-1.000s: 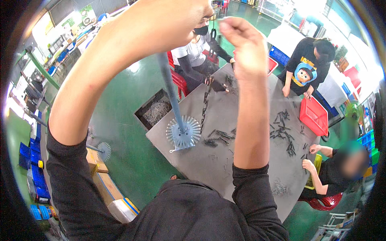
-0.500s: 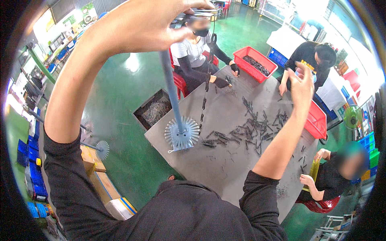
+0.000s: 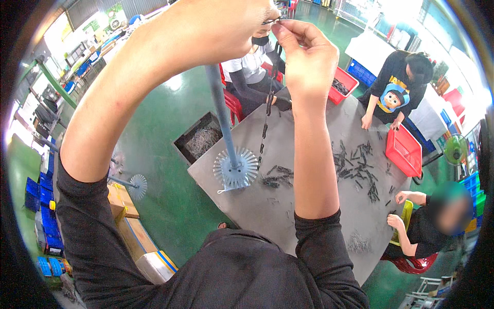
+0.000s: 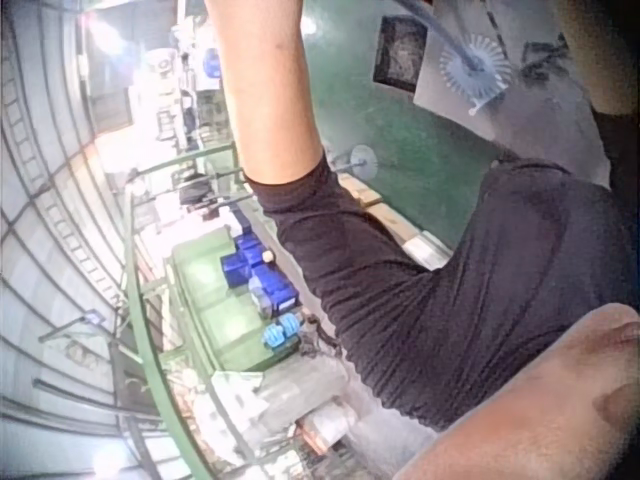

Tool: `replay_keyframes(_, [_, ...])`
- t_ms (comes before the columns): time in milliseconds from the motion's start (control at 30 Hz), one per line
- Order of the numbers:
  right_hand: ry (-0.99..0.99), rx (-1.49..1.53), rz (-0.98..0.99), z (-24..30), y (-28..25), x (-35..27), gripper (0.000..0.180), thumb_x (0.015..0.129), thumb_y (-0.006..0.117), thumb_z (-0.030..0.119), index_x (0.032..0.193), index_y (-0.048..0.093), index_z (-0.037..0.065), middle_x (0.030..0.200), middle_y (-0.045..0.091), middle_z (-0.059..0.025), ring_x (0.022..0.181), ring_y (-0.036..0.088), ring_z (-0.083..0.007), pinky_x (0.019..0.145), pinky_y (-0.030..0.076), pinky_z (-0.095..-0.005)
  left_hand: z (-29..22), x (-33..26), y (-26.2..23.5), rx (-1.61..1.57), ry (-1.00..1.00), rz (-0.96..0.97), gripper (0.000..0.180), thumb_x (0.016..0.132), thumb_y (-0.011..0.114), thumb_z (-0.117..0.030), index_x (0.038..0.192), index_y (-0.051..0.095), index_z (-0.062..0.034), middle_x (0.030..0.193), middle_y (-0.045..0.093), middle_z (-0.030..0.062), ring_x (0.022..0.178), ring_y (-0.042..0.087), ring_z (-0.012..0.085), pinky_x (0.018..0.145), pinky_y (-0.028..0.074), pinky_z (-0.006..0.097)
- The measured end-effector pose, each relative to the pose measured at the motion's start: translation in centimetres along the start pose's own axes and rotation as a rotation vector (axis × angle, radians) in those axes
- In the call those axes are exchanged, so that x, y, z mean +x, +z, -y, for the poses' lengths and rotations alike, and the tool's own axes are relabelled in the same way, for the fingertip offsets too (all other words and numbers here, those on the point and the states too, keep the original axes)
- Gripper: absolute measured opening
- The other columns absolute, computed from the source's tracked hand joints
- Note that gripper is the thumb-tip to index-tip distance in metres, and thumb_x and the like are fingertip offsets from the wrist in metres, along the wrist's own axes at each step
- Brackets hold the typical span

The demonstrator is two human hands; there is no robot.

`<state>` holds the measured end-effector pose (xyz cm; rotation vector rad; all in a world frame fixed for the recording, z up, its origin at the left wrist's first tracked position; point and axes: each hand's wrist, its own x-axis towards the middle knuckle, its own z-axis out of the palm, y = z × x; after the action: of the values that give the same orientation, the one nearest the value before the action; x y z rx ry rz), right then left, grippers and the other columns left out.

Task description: The person attaches black plastic bristle pieces to a rotating blue mop head using both hands. They repeatedly pick up bristles from the table and insert them into slots on the mop head while coworkers sort similar parts nearby.

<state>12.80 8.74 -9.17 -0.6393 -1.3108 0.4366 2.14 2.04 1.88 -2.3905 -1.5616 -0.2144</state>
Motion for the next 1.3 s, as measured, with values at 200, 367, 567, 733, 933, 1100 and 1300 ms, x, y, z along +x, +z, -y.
replay_keyframes(200, [0.259,0.409,0.177,-0.8,-1.9,0.8,0.015,0.081,0.068,0.007,0.093,0.066,-0.001,0.084,0.067,-0.0071,0.078,0.063,-0.0151,0.079,0.047,-0.0262,1.0,-0.5,1.1,0.141,0.255,-0.162,0.018,0.069,0.054,0.004,0.083,0.063,0.0065,0.062,0.060,0.0213,0.059,0.062,0.0342,0.055,0.051,0.037])
replay_keyframes(367, [0.296,0.669,0.326,-3.9,-4.5,1.7,0.013,0.085,0.064,0.011,0.091,0.063,0.000,0.078,0.061,-0.0038,0.073,0.055,-0.0121,0.075,0.042,-0.0298,0.2,-0.2,1.4,0.139,0.325,-0.162,0.015,0.065,0.057,0.005,0.079,0.062,0.0065,0.063,0.059,0.0222,0.064,0.063,0.0354,0.061,0.052,0.038])
replay_keyframes(567, [0.349,0.872,0.215,-3.9,-8.2,0.8,0.018,0.085,0.064,0.008,0.097,0.061,-0.005,0.090,0.063,-0.0094,0.084,0.059,-0.0174,0.082,0.046,-0.0326,0.5,-1.1,0.7,0.057,0.350,-0.221,0.012,0.072,0.060,-0.001,0.082,0.061,0.0056,0.074,0.062,0.0228,0.070,0.063,0.0366,0.067,0.052,0.039])
replay_keyframes(733, [0.349,0.386,-0.057,-4.7,-17.6,0.7,0.021,0.082,0.067,0.010,0.099,0.062,-0.001,0.091,0.063,-0.0081,0.082,0.059,-0.0184,0.081,0.047,-0.0323,1.6,-1.0,0.6,0.042,0.129,-0.045,0.019,0.076,0.057,-0.005,0.093,0.063,0.0014,0.070,0.061,0.0223,0.067,0.062,0.0352,0.065,0.051,0.041])
replay_keyframes(933, [0.211,-0.701,-0.246,-9.8,-27.8,-1.8,0.024,0.079,0.071,0.016,0.098,0.065,0.002,0.089,0.062,-0.0064,0.079,0.059,-0.0175,0.073,0.046,-0.0283,2.1,-2.3,0.7,-0.001,0.105,-0.165,0.034,0.069,0.052,0.001,0.101,0.064,-0.0004,0.065,0.059,0.0232,0.059,0.059,0.0358,0.060,0.050,0.040])
replay_keyframes(1100, [0.322,-0.873,-0.096,-12.5,-26.0,-4.7,0.029,0.074,0.072,0.019,0.098,0.066,0.004,0.092,0.065,-0.0101,0.083,0.061,-0.0192,0.077,0.048,-0.0317,2.3,-3.2,0.9,-0.018,0.069,-0.155,0.036,0.069,0.049,0.002,0.101,0.064,0.0040,0.067,0.061,0.0235,0.054,0.058,0.0314,0.057,0.050,0.038])
replay_keyframes(1300, [0.256,-0.358,0.449,-8.0,-9.1,-4.8,0.035,0.072,0.075,0.022,0.100,0.065,0.002,0.096,0.065,-0.0090,0.088,0.061,-0.0182,0.079,0.047,-0.0309,1.5,-5.4,0.0,-0.017,0.207,-0.205,0.026,0.072,0.050,0.000,0.094,0.063,0.0060,0.068,0.061,0.0233,0.058,0.060,0.0310,0.060,0.051,0.038])
